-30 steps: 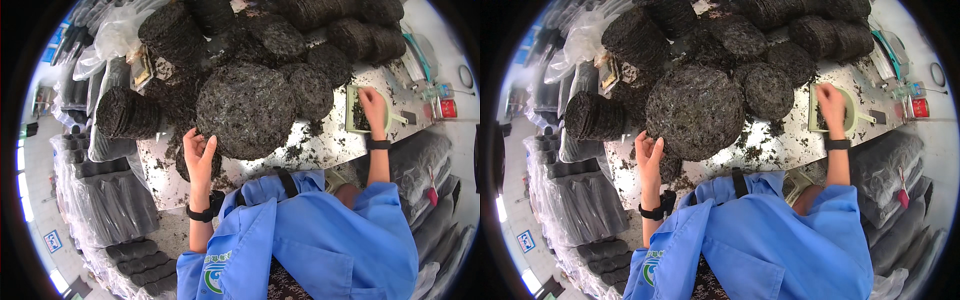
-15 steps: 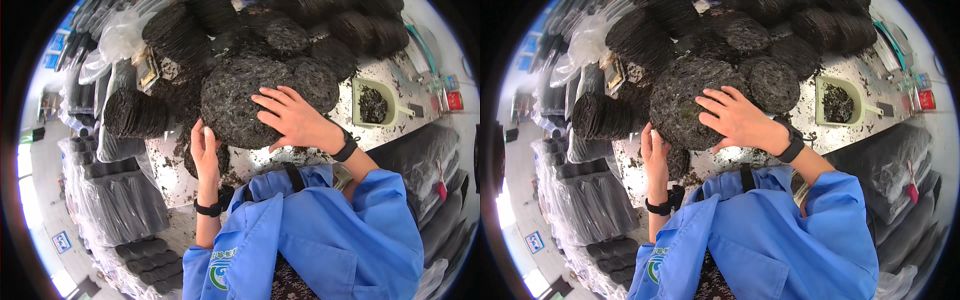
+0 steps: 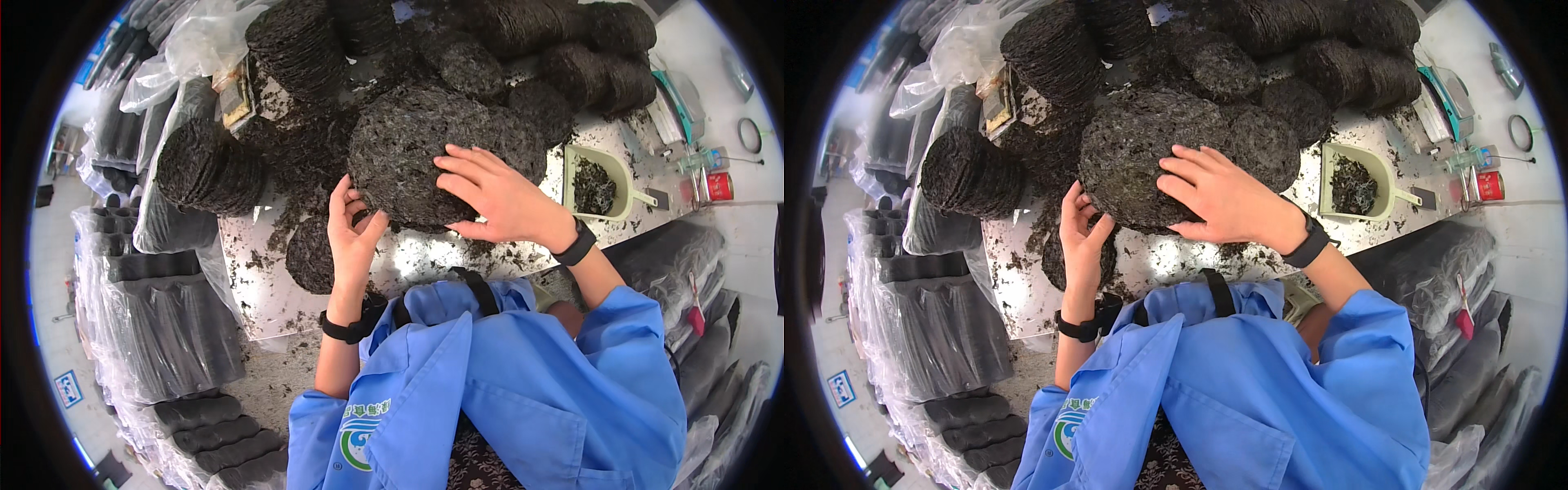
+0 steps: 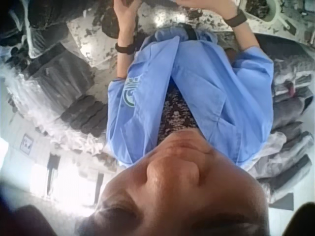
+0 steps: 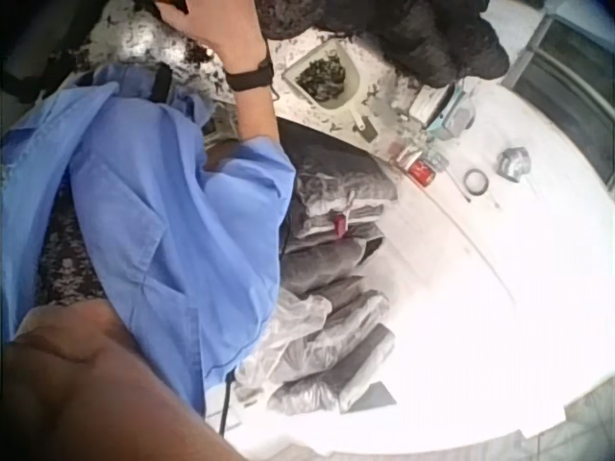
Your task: The person repeatedly picks up dark, compressed circular discs from a table, places them into clear plastic bags, and then removes them to place them back on the table. This cycle of bagging and unbagging is performed multiple times with different discs.
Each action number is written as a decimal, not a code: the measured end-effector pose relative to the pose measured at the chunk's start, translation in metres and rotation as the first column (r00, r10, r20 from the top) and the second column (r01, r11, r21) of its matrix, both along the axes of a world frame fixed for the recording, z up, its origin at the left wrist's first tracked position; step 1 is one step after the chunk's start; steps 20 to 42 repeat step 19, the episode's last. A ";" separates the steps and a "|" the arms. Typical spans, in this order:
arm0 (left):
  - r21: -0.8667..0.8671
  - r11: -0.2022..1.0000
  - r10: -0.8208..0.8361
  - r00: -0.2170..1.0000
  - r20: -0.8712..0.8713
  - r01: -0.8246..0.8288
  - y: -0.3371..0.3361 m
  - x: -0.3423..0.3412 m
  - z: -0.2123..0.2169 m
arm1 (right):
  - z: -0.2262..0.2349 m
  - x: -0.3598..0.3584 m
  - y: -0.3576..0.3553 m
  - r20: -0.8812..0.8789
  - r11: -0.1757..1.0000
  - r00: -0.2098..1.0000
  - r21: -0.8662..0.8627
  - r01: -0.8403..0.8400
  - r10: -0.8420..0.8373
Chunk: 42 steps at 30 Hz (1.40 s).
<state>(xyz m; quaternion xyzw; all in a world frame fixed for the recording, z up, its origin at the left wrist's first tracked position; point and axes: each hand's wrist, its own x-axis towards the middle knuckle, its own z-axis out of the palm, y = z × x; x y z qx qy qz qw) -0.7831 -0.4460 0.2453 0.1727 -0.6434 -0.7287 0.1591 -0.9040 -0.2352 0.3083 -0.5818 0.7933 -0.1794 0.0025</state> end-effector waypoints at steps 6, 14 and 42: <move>-0.049 0.999 0.019 0.999 0.041 -0.017 -0.001 0.002 -0.004 | -0.003 0.000 0.000 -0.100 0.978 0.994 -0.206 0.020 -0.041; -0.263 0.964 0.080 0.990 0.117 -0.047 0.000 0.004 0.002 | 0.020 -0.046 0.046 0.836 0.097 0.543 -0.536 0.838 -0.074; -0.500 0.852 0.117 0.987 -0.111 -0.158 -0.006 -0.003 0.015 | 0.005 -0.045 0.039 0.858 0.109 0.268 -0.347 0.932 0.438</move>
